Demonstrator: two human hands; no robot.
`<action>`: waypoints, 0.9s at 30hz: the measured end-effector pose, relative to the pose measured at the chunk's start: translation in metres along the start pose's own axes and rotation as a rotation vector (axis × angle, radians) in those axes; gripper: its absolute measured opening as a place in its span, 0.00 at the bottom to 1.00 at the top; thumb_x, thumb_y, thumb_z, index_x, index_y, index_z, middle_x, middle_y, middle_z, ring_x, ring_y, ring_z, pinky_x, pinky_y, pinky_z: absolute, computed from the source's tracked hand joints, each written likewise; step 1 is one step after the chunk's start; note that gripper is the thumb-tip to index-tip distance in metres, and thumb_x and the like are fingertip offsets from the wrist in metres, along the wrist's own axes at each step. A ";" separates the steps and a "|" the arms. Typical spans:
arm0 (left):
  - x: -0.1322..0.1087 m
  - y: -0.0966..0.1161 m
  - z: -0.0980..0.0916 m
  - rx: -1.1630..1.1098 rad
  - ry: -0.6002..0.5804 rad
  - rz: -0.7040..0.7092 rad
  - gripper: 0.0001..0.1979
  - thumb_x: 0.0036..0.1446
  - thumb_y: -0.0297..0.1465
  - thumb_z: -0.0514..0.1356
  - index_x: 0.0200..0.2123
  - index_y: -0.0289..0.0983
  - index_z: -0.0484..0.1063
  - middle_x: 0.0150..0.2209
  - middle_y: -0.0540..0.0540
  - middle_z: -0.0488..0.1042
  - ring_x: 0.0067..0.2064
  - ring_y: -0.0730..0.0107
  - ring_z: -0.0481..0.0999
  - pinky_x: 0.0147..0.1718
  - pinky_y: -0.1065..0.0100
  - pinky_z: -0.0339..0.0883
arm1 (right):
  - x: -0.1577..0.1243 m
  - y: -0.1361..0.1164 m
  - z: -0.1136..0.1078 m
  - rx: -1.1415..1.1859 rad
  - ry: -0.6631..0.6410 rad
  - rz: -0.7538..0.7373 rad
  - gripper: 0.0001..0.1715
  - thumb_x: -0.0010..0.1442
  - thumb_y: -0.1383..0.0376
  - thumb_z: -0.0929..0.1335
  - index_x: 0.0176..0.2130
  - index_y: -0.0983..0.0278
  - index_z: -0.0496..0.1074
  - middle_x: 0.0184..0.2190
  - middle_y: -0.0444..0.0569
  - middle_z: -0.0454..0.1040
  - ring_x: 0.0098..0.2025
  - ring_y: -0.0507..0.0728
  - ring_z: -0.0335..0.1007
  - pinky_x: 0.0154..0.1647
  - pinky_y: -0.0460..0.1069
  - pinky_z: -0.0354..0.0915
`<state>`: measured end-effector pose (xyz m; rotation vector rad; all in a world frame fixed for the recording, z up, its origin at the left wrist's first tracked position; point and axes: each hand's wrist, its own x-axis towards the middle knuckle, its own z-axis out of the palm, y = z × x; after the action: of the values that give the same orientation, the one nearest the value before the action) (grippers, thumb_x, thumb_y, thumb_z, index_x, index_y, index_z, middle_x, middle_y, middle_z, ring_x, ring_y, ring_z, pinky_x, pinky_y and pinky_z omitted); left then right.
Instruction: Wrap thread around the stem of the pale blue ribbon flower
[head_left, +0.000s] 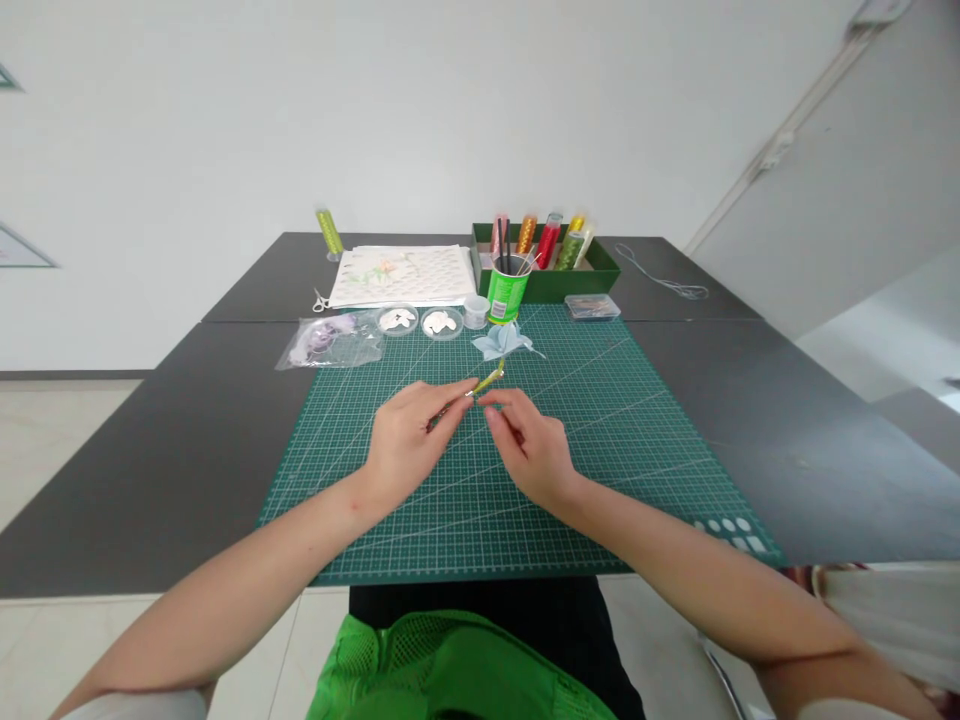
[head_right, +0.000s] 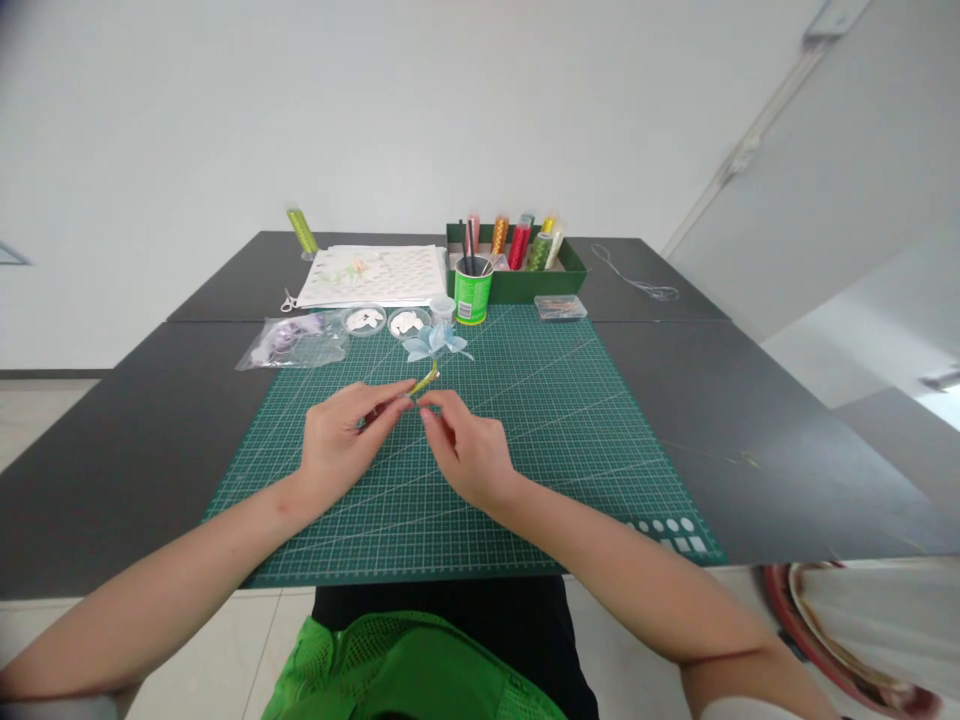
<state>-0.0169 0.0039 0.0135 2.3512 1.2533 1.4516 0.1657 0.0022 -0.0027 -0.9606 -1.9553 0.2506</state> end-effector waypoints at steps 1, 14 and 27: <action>0.000 0.000 0.000 0.014 0.002 -0.036 0.13 0.65 0.30 0.63 0.52 0.40 0.77 0.35 0.50 0.83 0.32 0.73 0.78 0.34 0.71 0.73 | -0.002 0.000 -0.002 -0.103 0.045 -0.129 0.10 0.71 0.68 0.62 0.46 0.68 0.73 0.24 0.42 0.77 0.20 0.46 0.68 0.22 0.43 0.60; -0.005 -0.003 -0.002 0.160 -0.146 0.087 0.07 0.67 0.33 0.60 0.39 0.38 0.77 0.30 0.52 0.81 0.30 0.72 0.78 0.29 0.73 0.66 | 0.009 -0.026 -0.072 -0.304 -0.116 -0.572 0.07 0.67 0.70 0.68 0.35 0.66 0.73 0.20 0.39 0.72 0.21 0.46 0.64 0.22 0.45 0.59; -0.007 0.002 -0.004 0.084 -0.318 0.404 0.07 0.70 0.30 0.57 0.40 0.35 0.74 0.30 0.50 0.79 0.30 0.74 0.78 0.27 0.72 0.69 | 0.098 0.040 -0.061 0.162 -0.437 -0.106 0.14 0.62 0.59 0.73 0.30 0.66 0.80 0.18 0.40 0.66 0.20 0.45 0.52 0.21 0.45 0.49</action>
<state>-0.0205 -0.0032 0.0116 2.8708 0.8075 1.0552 0.2084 0.0869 0.0736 -0.7360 -2.3304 0.5892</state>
